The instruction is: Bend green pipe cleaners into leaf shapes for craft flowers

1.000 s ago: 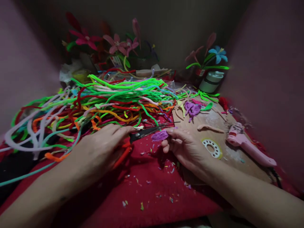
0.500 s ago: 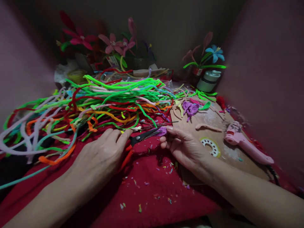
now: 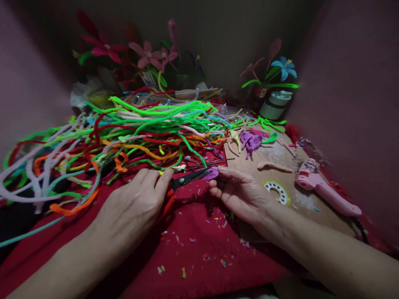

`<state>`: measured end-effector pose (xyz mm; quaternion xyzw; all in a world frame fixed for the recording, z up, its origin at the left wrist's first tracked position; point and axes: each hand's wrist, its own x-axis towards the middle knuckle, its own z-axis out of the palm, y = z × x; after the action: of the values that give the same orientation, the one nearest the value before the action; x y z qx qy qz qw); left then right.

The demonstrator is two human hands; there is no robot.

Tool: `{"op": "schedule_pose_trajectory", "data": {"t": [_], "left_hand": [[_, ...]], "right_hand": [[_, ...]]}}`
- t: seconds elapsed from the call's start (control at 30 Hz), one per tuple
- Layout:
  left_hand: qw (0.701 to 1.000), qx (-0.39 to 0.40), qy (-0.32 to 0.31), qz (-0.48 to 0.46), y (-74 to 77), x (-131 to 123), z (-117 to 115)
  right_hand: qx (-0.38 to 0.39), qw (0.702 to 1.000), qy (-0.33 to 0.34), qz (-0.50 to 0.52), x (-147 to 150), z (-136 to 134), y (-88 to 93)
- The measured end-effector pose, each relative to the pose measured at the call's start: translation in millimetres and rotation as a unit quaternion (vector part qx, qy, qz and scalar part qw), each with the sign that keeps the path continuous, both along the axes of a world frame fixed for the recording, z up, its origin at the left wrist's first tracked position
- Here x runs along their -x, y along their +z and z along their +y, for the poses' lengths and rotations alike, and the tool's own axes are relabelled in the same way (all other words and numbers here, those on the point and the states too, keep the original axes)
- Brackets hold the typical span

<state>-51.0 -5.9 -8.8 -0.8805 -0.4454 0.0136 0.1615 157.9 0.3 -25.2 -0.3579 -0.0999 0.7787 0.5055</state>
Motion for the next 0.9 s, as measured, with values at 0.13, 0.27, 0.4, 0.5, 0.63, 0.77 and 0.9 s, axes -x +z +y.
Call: {"op": "schedule_pose_trajectory", "data": {"t": [0.13,0.27,0.4,0.5,0.63,0.77,0.9], "left_hand": [[1.0,-0.011,-0.012,0.0,0.5,-1.3,-0.1],[0.999,-0.034,-0.034,-0.011,-0.5,-0.7,-0.4],[0.998,-0.026,-0.049,-0.017,-0.6,-0.5,-1.1],[0.999,0.0,-0.042,-0.028,-1.4,0.0,-2.2],[0.997,0.03,-0.046,-0.052,-5.5,2.3,-2.1],[0.994,0.042,-0.067,-0.076,-11.1,4.2,0.7],[0.996,0.035,-0.047,-0.065,-11.5,2.9,1.8]], "right_hand": [[-0.004,1.0,-0.002,-0.003,0.1,0.0,-0.7],[-0.011,1.0,-0.003,-0.004,0.4,0.2,-2.0],[-0.02,1.0,0.001,-0.004,0.7,0.1,-2.8],[-0.018,1.0,-0.002,-0.004,0.8,-0.1,-3.0],[-0.015,1.0,-0.011,-0.014,1.0,-0.1,-2.8],[-0.024,0.999,-0.022,-0.025,0.8,0.3,-3.3],[-0.029,0.999,-0.021,-0.03,0.5,0.9,-4.3]]}}
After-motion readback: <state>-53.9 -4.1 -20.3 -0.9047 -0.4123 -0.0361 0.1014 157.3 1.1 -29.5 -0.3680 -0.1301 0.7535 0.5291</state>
